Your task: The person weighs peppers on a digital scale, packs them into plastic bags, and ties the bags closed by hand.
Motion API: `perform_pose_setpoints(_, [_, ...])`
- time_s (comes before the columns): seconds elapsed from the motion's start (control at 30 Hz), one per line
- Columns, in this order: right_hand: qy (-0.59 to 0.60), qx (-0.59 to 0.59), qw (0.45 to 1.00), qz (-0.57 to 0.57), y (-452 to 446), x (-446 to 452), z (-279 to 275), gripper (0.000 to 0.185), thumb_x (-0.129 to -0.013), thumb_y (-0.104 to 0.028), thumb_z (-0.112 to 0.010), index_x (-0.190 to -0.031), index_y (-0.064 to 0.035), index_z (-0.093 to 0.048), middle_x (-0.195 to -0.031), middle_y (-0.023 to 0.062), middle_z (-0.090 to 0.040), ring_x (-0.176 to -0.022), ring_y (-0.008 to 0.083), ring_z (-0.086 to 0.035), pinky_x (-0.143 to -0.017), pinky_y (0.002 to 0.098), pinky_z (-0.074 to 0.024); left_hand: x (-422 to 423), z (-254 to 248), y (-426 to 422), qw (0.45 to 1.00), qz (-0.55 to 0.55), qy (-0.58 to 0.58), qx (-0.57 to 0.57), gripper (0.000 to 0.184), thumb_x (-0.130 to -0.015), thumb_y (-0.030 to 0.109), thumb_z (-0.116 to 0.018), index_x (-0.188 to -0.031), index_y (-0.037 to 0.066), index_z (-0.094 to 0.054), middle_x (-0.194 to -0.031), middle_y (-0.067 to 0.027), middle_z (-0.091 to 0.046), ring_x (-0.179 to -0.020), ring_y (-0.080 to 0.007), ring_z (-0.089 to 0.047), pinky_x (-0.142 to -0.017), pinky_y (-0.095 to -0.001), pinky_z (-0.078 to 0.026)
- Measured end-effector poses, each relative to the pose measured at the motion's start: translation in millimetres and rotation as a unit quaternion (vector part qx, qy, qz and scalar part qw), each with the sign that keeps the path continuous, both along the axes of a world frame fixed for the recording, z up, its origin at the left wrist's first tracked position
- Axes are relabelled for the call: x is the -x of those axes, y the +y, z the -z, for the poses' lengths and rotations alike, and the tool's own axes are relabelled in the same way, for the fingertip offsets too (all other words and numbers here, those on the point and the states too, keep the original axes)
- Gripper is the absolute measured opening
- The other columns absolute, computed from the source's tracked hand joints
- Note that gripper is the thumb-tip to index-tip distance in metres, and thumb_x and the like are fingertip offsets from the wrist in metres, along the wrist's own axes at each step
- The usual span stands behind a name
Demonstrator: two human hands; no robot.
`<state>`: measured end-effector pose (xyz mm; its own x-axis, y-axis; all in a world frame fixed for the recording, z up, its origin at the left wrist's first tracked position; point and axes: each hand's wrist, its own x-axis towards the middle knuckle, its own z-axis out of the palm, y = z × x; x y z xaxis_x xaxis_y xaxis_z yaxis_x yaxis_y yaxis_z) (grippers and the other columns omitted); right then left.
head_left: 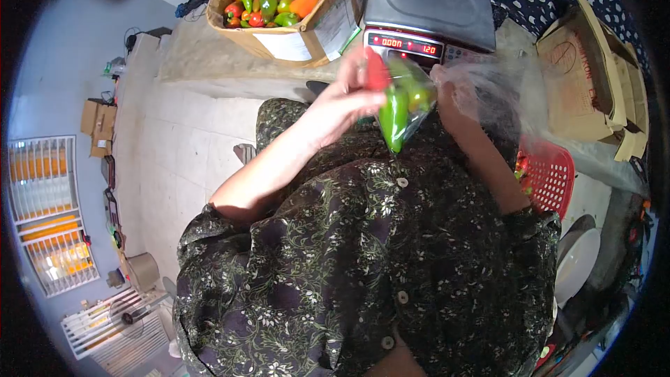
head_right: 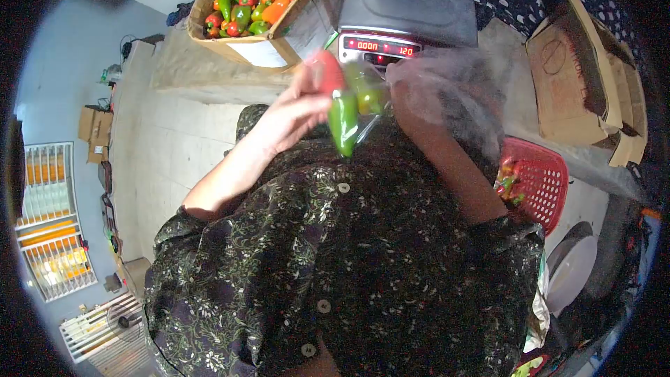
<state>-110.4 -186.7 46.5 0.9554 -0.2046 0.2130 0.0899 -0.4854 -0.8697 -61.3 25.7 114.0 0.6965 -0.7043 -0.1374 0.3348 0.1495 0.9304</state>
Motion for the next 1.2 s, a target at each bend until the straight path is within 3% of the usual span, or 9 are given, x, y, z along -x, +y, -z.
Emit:
perform_pose_setpoints(0.13, [-0.102,0.209,0.973,-0.011,-11.0,-14.6,24.5,0.029,-0.096,-0.026,-0.044,-0.110,-0.0041,-0.057,-0.101,0.0175,-0.058,-0.089,0.0349,-0.056,-0.081,0.0434,-0.0441,4.1,-31.7,-2.7,0.774,0.070,-0.616,-0.129,0.056,-0.075,0.003,-0.059,-0.129,0.007,-0.045,-0.119,-0.0135,-0.055,-0.113,-0.0284,-0.051,-0.100,-0.0414,-0.036])
perform_pose_setpoints(0.3, [0.108,-0.041,0.993,0.019,-8.3,-13.5,-4.4,0.034,-0.096,-0.028,-0.042,-0.111,-0.0011,-0.056,-0.111,0.0191,-0.056,-0.099,0.0378,-0.053,-0.091,0.0455,-0.0389,24.5,-3.8,-3.9,0.834,0.004,-0.551,-0.039,0.041,-0.077,0.006,-0.061,-0.116,0.004,-0.051,-0.110,-0.0127,-0.054,-0.099,-0.0246,-0.052,-0.089,-0.0366,-0.042])
perform_pose_setpoints(0.47, [0.148,0.093,0.985,0.013,-6.9,-17.3,-9.7,0.037,-0.096,-0.029,-0.038,-0.110,-0.0013,-0.059,-0.099,0.0189,-0.062,-0.098,0.0348,-0.057,-0.096,0.0421,-0.0369,24.7,18.7,-10.2,0.963,-0.027,0.235,0.126,0.068,-0.088,0.017,-0.060,-0.141,0.007,-0.018,-0.137,-0.0120,-0.037,-0.128,-0.0239,-0.037,-0.104,-0.0407,-0.034])
perform_pose_setpoints(0.57, [-0.068,-0.008,0.997,0.025,-3.5,-22.9,20.5,0.041,-0.096,-0.032,-0.036,-0.106,-0.0033,-0.063,-0.099,0.0157,-0.065,-0.096,0.0290,-0.059,-0.095,0.0374,-0.0382,24.5,18.9,-15.6,0.970,-0.088,-0.223,-0.037,0.059,-0.086,0.008,-0.059,-0.137,0.014,-0.030,-0.134,-0.0102,-0.042,-0.115,-0.0237,-0.050,-0.099,-0.0413,-0.040])
perform_pose_setpoints(0.63, [-0.042,-0.193,0.978,-0.068,-2.3,-27.2,-24.3,0.043,-0.095,-0.034,-0.036,-0.103,-0.0042,-0.065,-0.103,0.0139,-0.066,-0.096,0.0254,-0.059,-0.094,0.0351,-0.0391,11.8,8.9,-7.8,0.782,-0.064,-0.600,-0.158,0.048,-0.077,0.002,-0.060,-0.122,0.013,-0.050,-0.124,-0.0110,-0.049,-0.103,-0.0231,-0.056,-0.092,-0.0376,-0.042])
perform_pose_setpoints(0.77, [0.067,-0.263,0.918,-0.289,-26.3,-37.1,-45.1,0.037,-0.094,-0.030,-0.040,-0.086,-0.0029,-0.064,-0.112,0.0126,-0.062,-0.106,0.0243,-0.056,-0.096,0.0354,-0.0395,5.9,46.9,-0.2,0.706,0.168,-0.681,-0.101,0.056,-0.068,0.010,-0.071,-0.120,0.010,-0.050,-0.120,-0.0126,-0.049,-0.108,-0.0236,-0.050,-0.091,-0.0360,-0.041])
perform_pose_setpoints(0.9, [0.129,-0.189,0.868,-0.441,-15.8,-30.4,-47.9,0.030,-0.091,-0.027,-0.049,-0.082,-0.0026,-0.063,-0.099,0.0111,-0.065,-0.091,0.0208,-0.061,-0.083,0.0332,-0.0464,16.9,0.8,-23.2,0.860,-0.075,-0.472,-0.180,0.094,-0.066,0.020,-0.078,-0.140,0.005,-0.022,-0.126,-0.0148,-0.044,-0.110,-0.0202,-0.048,-0.096,-0.0365,-0.038])
perform_pose_setpoints(1.1, [0.214,-0.234,0.832,-0.456,29.1,5.3,-44.3,0.020,-0.087,-0.016,-0.045,-0.077,-0.0026,-0.057,-0.072,0.0042,-0.057,-0.072,0.0150,-0.054,-0.072,0.0314,-0.0435,20.8,-10.7,-18.6,0.995,0.024,0.090,-0.035,0.030,-0.094,0.022,-0.052,-0.113,0.000,-0.055,-0.088,-0.0135,-0.063,-0.082,-0.0228,-0.062,-0.062,-0.0346,-0.056])
perform_pose_setpoints(1.2, [0.142,-0.212,0.827,-0.501,21.5,3.7,-30.0,0.022,-0.087,-0.017,-0.046,-0.073,-0.0032,-0.057,-0.072,0.0056,-0.057,-0.072,0.0173,-0.055,-0.074,0.0312,-0.0434,24.8,-20.1,-26.4,0.975,-0.076,0.180,0.107,0.026,-0.096,0.024,-0.043,-0.079,0.006,-0.050,-0.059,0.0010,-0.040,-0.054,-0.0117,-0.047,-0.046,-0.0309,-0.049])
